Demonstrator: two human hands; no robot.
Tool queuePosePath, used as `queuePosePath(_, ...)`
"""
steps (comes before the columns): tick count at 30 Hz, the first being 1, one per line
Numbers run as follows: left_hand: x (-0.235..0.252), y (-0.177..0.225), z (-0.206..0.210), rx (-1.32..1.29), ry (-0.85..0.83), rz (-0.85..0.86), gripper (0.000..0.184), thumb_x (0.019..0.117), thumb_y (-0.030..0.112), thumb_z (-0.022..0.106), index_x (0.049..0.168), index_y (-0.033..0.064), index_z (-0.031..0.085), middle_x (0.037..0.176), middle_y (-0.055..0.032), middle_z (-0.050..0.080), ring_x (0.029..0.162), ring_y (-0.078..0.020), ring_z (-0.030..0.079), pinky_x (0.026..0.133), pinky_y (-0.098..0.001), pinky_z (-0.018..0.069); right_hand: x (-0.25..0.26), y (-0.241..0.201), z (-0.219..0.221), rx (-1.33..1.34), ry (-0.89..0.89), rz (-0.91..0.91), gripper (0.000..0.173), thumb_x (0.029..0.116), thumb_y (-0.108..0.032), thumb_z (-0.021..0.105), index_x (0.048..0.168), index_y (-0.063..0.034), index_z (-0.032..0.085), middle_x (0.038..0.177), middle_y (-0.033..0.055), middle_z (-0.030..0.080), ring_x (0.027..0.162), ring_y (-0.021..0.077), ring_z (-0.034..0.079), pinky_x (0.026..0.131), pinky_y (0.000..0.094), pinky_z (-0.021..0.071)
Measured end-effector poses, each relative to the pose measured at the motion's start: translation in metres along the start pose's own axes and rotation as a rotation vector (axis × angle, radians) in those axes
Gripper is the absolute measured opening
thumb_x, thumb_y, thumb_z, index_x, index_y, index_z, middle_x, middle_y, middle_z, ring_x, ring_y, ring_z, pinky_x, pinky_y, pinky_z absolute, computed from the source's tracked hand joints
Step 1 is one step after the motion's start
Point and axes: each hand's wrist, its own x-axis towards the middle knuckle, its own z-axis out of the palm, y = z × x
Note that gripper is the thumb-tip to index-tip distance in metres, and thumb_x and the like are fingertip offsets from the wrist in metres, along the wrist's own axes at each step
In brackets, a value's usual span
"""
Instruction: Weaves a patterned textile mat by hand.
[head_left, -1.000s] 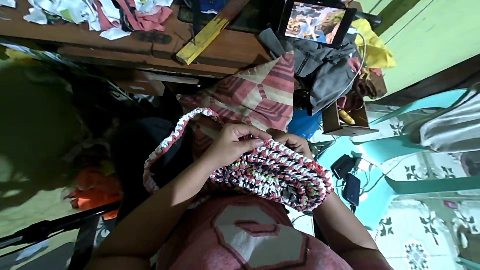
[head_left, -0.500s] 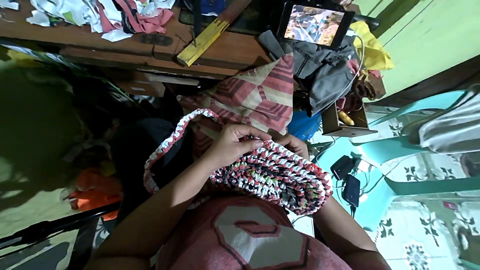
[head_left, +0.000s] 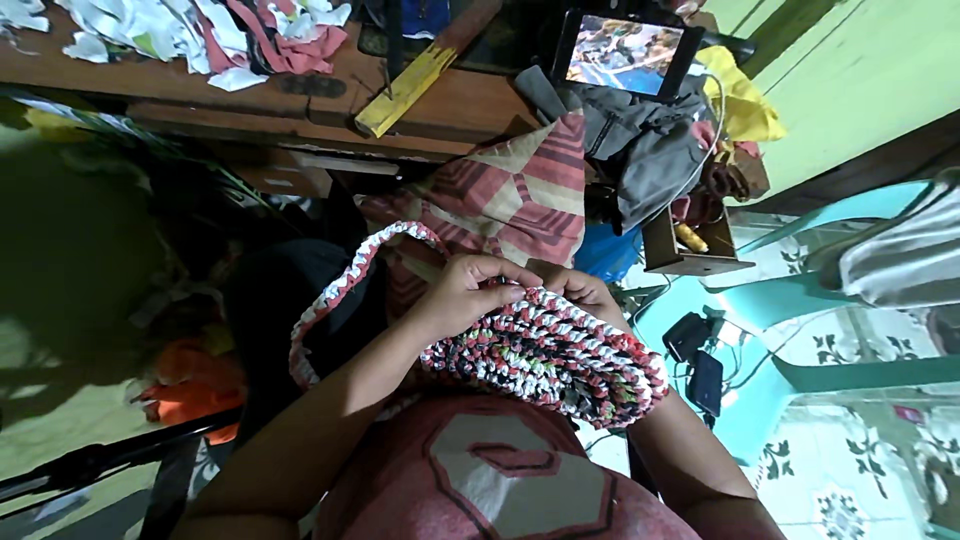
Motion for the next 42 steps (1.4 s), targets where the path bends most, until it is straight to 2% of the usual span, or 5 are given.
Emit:
queuePosePath(6,0.002,0.0,0.006,0.087,0.033,0.05,0.016,0.0917,-0.003,0.067,0.104,0.003,0.075,0.102,-0.0009,0.075,0.092,-0.0056,0.069,0.081,-0.0231,0.0587,0.004,0.005,0.015,0.002,0.056,-0.138,0.016,0.0986,-0.029,0.065,0.113,-0.0226,0.064,0.096,-0.0122,0.067,0.086,-0.0029,0.063,0.077,0.0171,0.0546)
queuePosePath(14,-0.002,0.005,0.001,0.114,0.04,0.068,0.013,0.0904,-0.003,0.065,0.099,0.0042,0.069,0.096,-0.0007,0.071,0.087,-0.0075,0.067,0.078,-0.0237,0.0581,-0.001,-0.019,-0.016,-0.379,-0.014,-0.09,0.028,0.0909,0.005,0.063,0.118,-0.0009,0.068,0.113,0.0034,0.073,0.099,0.0076,0.069,0.089,0.0268,0.0596)
queuePosePath(24,-0.004,0.006,0.001,0.137,0.001,0.033,0.013,0.0897,-0.003,0.069,0.101,0.0042,0.071,0.1,-0.001,0.072,0.091,-0.0077,0.068,0.082,-0.0248,0.0586,0.029,-0.069,-0.017,-0.688,-0.181,-0.034,0.037,0.0924,-0.006,0.067,0.129,-0.0023,0.065,0.115,0.0035,0.072,0.1,0.0092,0.07,0.086,0.0279,0.0613)
queuePosePath(33,-0.009,0.014,-0.007,0.161,-0.001,-0.034,0.027,0.0822,-0.005,0.075,0.107,0.003,0.071,0.098,-0.0014,0.074,0.089,-0.0059,0.071,0.079,-0.0254,0.0612,0.035,-0.092,0.056,-1.382,-0.237,-0.28,0.014,0.0921,-0.021,0.071,0.101,-0.0103,0.076,0.104,0.0075,0.071,0.096,0.0248,0.067,0.077,0.0407,0.0572)
queuePosePath(42,-0.025,0.027,0.005,0.262,0.277,-0.026,0.017,0.0802,-0.001,0.082,0.093,0.0079,0.075,0.086,0.0026,0.074,0.078,-0.0028,0.069,0.071,-0.0225,0.0593,0.03,-0.103,0.073,-0.985,0.068,-0.633,0.017,0.0954,-0.014,0.072,0.089,0.0007,0.071,0.089,0.0088,0.068,0.09,0.0142,0.067,0.082,0.0279,0.0577)
